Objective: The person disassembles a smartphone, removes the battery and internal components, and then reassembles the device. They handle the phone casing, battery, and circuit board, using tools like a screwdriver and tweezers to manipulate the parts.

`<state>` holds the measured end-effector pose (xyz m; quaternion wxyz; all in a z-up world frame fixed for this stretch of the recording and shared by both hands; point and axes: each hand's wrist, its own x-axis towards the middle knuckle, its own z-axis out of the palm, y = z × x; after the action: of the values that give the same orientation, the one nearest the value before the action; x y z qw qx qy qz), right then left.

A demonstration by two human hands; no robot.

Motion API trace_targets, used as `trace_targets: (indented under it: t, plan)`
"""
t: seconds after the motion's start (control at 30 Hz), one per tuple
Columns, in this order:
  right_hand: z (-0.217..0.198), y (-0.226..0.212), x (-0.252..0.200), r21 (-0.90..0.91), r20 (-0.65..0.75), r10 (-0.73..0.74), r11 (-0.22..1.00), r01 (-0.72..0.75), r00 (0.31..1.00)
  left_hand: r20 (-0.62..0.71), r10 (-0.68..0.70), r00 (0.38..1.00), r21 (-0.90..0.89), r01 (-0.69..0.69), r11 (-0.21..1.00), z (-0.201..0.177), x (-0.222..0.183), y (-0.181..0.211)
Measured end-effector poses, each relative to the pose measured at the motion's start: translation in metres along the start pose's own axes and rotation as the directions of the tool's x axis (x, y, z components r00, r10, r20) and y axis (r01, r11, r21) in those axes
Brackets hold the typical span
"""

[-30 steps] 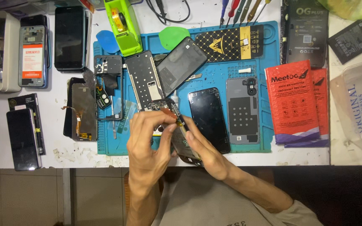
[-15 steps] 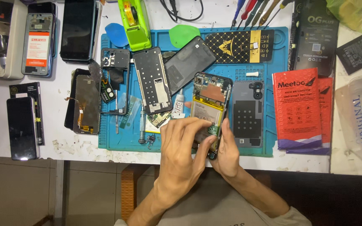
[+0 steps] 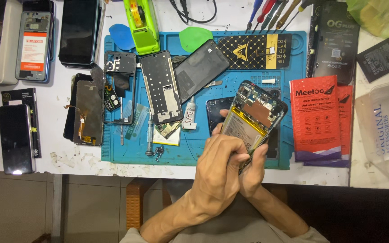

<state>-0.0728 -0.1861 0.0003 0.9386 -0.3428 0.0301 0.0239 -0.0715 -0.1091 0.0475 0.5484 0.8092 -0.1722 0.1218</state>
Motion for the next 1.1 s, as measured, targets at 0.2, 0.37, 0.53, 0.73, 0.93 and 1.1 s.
trace_targets:
  t: [0.2, 0.37, 0.53, 0.73, 0.93, 1.1]
  plan:
    - [-0.014, 0.001, -0.007, -0.021, -0.076, -0.054, 0.998, 0.053, 0.996, 0.054, -0.031, 0.998, -0.122, 0.037, 0.992, 0.003, 0.002, 0.006]
    - [-0.023, 0.003, -0.007, -0.022, -0.108, -0.101, 0.995, 0.099, 0.989, 0.002, -0.045, 0.999, -0.089, 0.045, 0.995, 0.017, 0.003, 0.006]
    - [-0.027, -0.008, -0.015, -0.04, -0.075, -0.141, 0.99, 0.138, 0.987, 0.008, 0.026, 1.0, 0.115, -0.027, 0.993, 0.031, 0.0, 0.009]
    - [-0.065, -0.012, -0.024, 0.108, -0.181, -0.17, 0.976, 0.191, 0.969, 0.087, 0.367, 0.926, 0.285, -0.376, 0.882, 0.047, 0.005, -0.001]
    - [-0.129, 0.004, -0.032, 0.481, -0.072, -0.067, 0.872, 0.093, 0.995, 0.029, 0.457, 0.889, 0.274, -0.447, 0.852, 0.055, 0.007, -0.011]
    - [-0.065, -0.021, -0.03, -0.189, -0.128, -0.167, 0.972, 0.142, 0.978, 0.207, 0.442, 0.873, 0.065, -0.463, 0.884, 0.034, 0.011, -0.015]
